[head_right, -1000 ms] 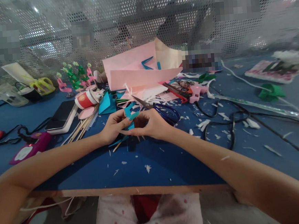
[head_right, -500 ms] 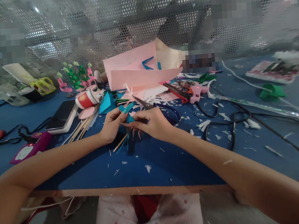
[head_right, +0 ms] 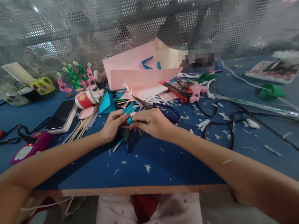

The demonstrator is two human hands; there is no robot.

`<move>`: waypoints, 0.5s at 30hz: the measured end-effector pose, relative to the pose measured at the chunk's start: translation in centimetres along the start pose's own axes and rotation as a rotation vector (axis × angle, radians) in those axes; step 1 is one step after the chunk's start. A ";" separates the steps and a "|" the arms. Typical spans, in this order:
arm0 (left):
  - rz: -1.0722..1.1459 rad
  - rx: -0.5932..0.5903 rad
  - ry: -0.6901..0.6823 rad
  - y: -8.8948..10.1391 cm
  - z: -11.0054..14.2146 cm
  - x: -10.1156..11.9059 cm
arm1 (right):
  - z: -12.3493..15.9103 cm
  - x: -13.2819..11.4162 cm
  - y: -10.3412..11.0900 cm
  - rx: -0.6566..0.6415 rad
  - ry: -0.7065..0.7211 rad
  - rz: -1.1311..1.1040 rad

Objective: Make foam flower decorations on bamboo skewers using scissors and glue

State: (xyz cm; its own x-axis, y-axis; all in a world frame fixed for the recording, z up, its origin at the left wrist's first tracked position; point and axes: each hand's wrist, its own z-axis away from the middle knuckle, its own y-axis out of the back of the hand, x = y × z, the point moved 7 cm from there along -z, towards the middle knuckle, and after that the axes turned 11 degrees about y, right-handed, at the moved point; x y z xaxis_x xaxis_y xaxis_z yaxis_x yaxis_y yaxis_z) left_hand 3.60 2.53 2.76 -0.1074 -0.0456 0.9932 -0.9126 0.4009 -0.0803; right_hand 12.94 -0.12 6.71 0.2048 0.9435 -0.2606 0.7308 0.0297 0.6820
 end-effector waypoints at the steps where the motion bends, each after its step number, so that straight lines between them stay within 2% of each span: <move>1: 0.003 -0.008 0.009 -0.1 0.0 0.0 | 0.0 -0.1 0.0 0.009 0.021 0.032; 5: 0.013 -0.008 0.036 0.0 -0.1 -0.3 | 0.2 -0.4 0.2 0.048 0.092 0.155; 8: 0.009 -0.053 0.082 -0.2 -0.1 -0.7 | 0.3 -0.7 0.6 0.066 0.146 0.265; 15: -0.105 -0.189 0.096 -1.4 0.2 -0.5 | 0.4 -1.3 0.9 -0.126 0.258 0.592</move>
State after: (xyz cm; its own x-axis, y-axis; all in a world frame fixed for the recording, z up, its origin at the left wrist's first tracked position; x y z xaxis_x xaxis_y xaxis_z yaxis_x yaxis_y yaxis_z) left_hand 4.81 1.81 2.33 0.0305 -0.0127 0.9995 -0.8256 0.5633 0.0323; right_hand 13.57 -1.43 7.43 0.3747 0.8609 0.3443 0.4577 -0.4947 0.7388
